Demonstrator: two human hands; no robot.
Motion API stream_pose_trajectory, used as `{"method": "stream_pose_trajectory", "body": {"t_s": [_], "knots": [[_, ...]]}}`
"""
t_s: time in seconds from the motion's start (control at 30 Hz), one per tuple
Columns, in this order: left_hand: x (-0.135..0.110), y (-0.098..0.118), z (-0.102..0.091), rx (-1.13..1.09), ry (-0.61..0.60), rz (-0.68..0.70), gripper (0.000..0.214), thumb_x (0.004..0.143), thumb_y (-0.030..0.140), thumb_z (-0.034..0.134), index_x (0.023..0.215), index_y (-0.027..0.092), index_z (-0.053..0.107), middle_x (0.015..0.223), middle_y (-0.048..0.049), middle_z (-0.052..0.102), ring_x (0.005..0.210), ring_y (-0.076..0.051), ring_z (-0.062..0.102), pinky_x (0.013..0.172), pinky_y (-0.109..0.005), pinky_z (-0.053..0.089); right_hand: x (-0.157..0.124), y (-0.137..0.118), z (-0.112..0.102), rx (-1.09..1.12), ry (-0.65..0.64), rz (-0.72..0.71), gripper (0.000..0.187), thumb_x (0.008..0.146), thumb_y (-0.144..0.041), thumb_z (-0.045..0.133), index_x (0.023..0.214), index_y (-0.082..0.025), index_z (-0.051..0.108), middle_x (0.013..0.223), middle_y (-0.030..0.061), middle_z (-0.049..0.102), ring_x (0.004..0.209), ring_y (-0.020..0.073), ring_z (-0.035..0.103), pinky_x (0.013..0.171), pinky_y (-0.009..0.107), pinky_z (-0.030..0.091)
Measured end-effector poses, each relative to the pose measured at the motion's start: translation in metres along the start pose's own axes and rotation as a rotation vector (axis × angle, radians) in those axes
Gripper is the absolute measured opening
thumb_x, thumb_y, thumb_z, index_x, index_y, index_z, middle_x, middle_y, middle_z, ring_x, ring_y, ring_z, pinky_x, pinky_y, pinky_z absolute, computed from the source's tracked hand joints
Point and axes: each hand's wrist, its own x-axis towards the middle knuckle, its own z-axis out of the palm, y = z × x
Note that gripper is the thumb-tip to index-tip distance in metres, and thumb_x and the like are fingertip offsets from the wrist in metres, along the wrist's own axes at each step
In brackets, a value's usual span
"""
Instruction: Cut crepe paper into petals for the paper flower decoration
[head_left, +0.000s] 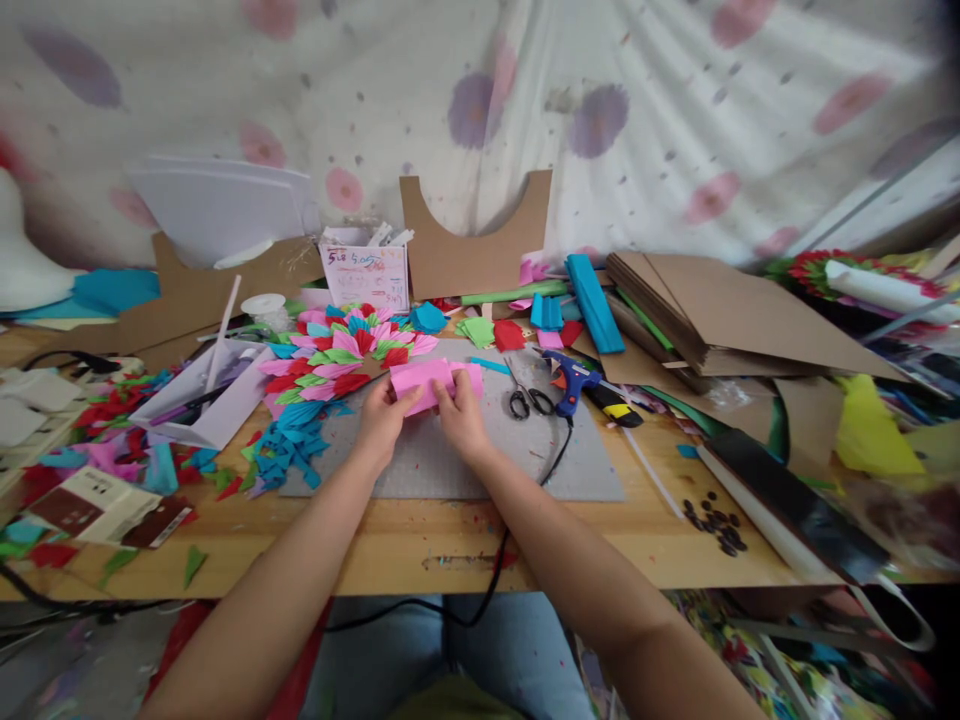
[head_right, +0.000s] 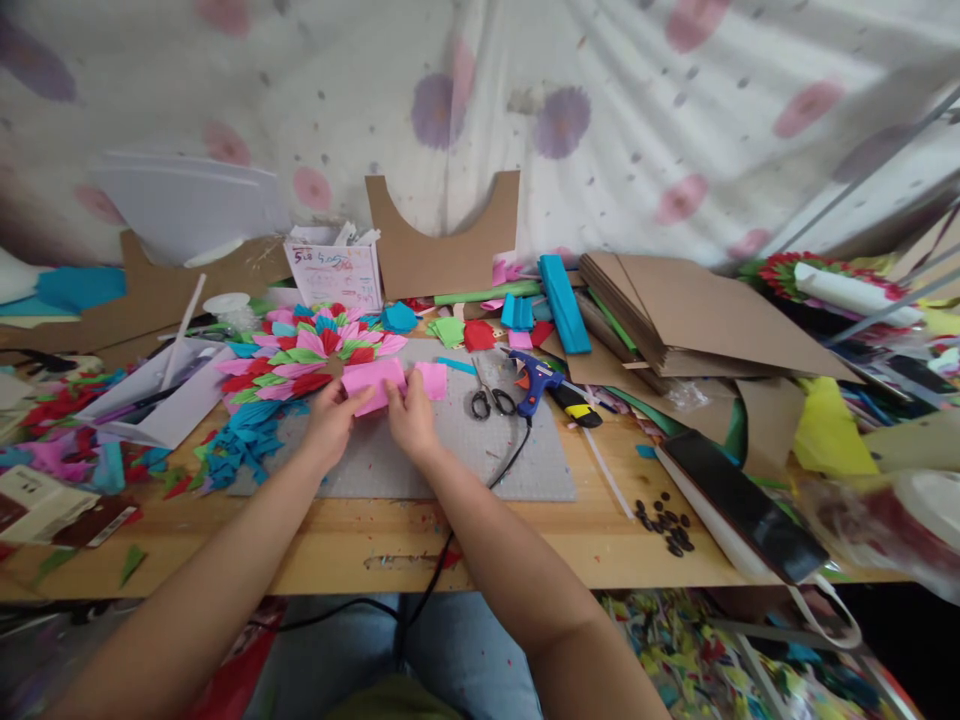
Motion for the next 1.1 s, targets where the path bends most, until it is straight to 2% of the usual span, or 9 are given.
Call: {"method": "stream_pose_trajectory", "body": {"t_s": [0.17,0.37,0.6,0.77,0.87,1.0,1.1], "knots": [[0.001,-0.003,-0.002,0.016,0.014,0.022,0.036,0.055,0.028,0.075,0.086,0.014,0.065,0.080,-0.0041,0.068,0.081,-0.019,0.062,0.077,-0.031,0.047,0.000,0.003,0.002,0.010,-0.026,0.004,0.013,0.085,-0.032,0.039,0.078,-0.023,0.032,0.069,-0.0011,0.045,0.069,0.0149,0.049,0.059,0.026,0.039],[0.001,-0.007,-0.006,0.109,-0.010,0.157,0.034,0.062,0.025,0.071,0.094,0.018,0.061,0.094,-0.0037,0.067,0.088,-0.019,0.061,0.083,-0.030,0.045,-0.002,0.002,0.001,-0.048,-0.109,0.061,0.016,0.086,-0.034,0.038,0.076,-0.023,0.032,0.065,-0.0025,0.044,0.061,0.0139,0.047,0.055,0.025,0.036],[-0.001,-0.006,-0.002,0.152,0.055,0.248,0.025,0.074,0.027,0.061,0.098,0.021,0.057,0.102,-0.0029,0.063,0.103,-0.016,0.055,0.091,-0.024,0.040,-0.006,-0.003,0.005,0.016,-0.081,0.026,0.011,0.085,-0.027,0.040,0.077,-0.023,0.033,0.072,-0.0017,0.049,0.065,0.0127,0.051,0.061,0.025,0.041],[0.003,-0.010,-0.008,0.268,0.123,0.287,0.018,0.077,0.032,0.058,0.090,0.020,0.058,0.096,-0.0034,0.063,0.096,-0.016,0.056,0.085,-0.023,0.041,-0.007,0.002,0.012,0.186,-0.185,0.123,0.010,0.086,-0.029,0.039,0.079,-0.023,0.033,0.063,-0.0047,0.046,0.055,0.0114,0.049,0.053,0.024,0.040],[0.006,-0.014,-0.010,0.329,0.145,0.313,0.020,0.077,0.035,0.057,0.088,0.018,0.058,0.089,-0.0036,0.062,0.087,-0.016,0.057,0.079,-0.024,0.043,-0.006,0.006,0.013,0.233,-0.169,0.108,0.011,0.085,-0.029,0.040,0.079,-0.023,0.033,0.059,-0.0057,0.043,0.052,0.0103,0.046,0.050,0.023,0.039],[0.007,-0.015,-0.011,0.311,0.165,0.256,0.025,0.077,0.041,0.053,0.081,0.017,0.057,0.075,-0.0011,0.059,0.070,-0.014,0.055,0.064,-0.023,0.044,-0.004,0.006,0.010,0.176,-0.130,0.059,0.011,0.085,-0.026,0.042,0.077,-0.023,0.034,0.059,-0.0058,0.042,0.052,0.0102,0.043,0.051,0.023,0.037],[0.006,-0.009,-0.010,0.262,0.182,0.205,0.026,0.074,0.043,0.057,0.079,0.017,0.059,0.072,-0.0005,0.060,0.066,-0.013,0.055,0.059,-0.021,0.044,-0.005,0.005,0.008,0.097,-0.135,0.063,0.012,0.085,-0.025,0.041,0.076,-0.023,0.034,0.060,-0.0049,0.044,0.053,0.0112,0.043,0.053,0.024,0.035]]}}
